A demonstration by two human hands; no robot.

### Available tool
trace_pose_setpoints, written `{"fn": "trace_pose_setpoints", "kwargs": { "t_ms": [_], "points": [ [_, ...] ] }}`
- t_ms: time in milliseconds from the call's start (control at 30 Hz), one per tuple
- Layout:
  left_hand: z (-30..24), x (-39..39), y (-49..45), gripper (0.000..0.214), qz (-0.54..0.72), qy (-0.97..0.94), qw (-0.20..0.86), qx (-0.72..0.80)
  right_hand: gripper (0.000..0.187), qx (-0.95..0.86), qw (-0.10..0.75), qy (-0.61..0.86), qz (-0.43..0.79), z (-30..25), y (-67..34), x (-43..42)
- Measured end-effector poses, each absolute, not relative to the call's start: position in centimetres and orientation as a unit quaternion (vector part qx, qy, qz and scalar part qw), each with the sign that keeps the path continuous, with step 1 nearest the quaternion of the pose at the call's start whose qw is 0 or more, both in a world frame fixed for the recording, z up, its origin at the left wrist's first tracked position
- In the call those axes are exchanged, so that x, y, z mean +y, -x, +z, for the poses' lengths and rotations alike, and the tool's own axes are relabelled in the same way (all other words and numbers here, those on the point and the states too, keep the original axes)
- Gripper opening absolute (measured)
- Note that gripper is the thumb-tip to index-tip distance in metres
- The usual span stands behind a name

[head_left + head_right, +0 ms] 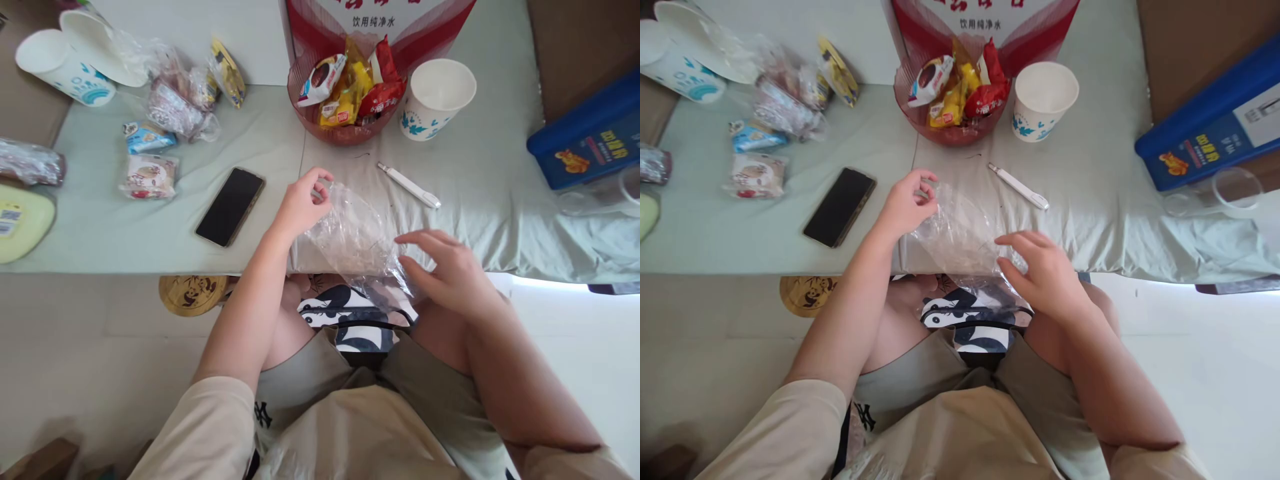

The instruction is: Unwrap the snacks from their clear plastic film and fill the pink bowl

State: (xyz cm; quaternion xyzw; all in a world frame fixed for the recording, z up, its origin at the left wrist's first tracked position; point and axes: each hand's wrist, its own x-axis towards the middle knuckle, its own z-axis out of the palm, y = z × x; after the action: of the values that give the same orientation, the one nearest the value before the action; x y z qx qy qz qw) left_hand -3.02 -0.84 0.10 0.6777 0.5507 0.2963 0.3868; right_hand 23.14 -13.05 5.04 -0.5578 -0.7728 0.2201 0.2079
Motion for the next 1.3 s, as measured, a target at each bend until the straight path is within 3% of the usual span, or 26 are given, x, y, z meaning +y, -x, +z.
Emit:
{"fn": "trace_pose_setpoints", "kwargs": {
  "t_ms": [133, 267, 333, 400, 500, 567, 700, 867, 967, 1067, 1133, 1300],
  "points": [
    [0.3, -1.2, 2.0, 0.036, 0.287, -0.679, 0.447, 0.506, 0.034, -0.713, 0.336, 0.572, 0.226, 2.8, -23.1, -10.7],
    [0.6, -1.8, 1.2, 0.029, 0.282, -0.690, 0.484, 0.459, 0.071, -0.671, 0.348, 0.532, 0.382, 0.4, -22.1, -8.6],
    [0.7, -2.0, 1.0, 0.027, 0.283, -0.693, 0.493, 0.443, 0.080, -0.648, 0.328, 0.509, 0.463, 0.1, -21.5, -8.0],
    [0.8, -2.1, 1.1, 0.027, 0.289, -0.688, 0.499, 0.440, 0.071, -0.640, 0.283, 0.487, 0.523, 0.3, -21.1, -7.8],
    [1.1, -1.9, 1.6, 0.034, 0.311, -0.654, 0.511, 0.462, 0.029, -0.665, 0.203, 0.453, 0.557, 1.2, -20.7, -8.0],
    [1.6, -1.7, 2.0, 0.047, 0.350, -0.615, 0.527, 0.471, 0.018, -0.663, 0.196, 0.442, 0.572, 1.7, -20.5, -8.1],
    [2.6, -1.0, 2.4, 0.053, 0.419, -0.525, 0.576, 0.465, 0.023, -0.583, 0.301, 0.457, 0.600, 1.5, -20.1, -8.0],
    [2.1, -1.4, 1.1, 0.051, 0.286, -0.473, 0.730, 0.402, 0.029, -0.492, 0.431, 0.535, 0.535, 0.0, -19.7, -6.9],
    [1.4, -2.0, 0.3, 0.036, 0.233, -0.457, 0.772, 0.375, 0.037, -0.480, 0.440, 0.555, 0.517, -0.6, -19.8, -6.6],
    [1.3, -2.2, -0.1, 0.019, 0.256, -0.449, 0.745, 0.422, 0.049, -0.499, 0.429, 0.543, 0.521, -0.8, -20.0, -6.6],
    [1.6, -2.2, -0.1, 0.018, 0.275, -0.443, 0.729, 0.444, 0.051, -0.514, 0.412, 0.537, 0.528, -0.7, -20.0, -6.7],
    [2.1, -2.0, 0.3, 0.028, 0.277, -0.457, 0.711, 0.457, 0.039, -0.533, 0.370, 0.547, 0.530, -0.4, -19.9, -6.8]
  ]
}}
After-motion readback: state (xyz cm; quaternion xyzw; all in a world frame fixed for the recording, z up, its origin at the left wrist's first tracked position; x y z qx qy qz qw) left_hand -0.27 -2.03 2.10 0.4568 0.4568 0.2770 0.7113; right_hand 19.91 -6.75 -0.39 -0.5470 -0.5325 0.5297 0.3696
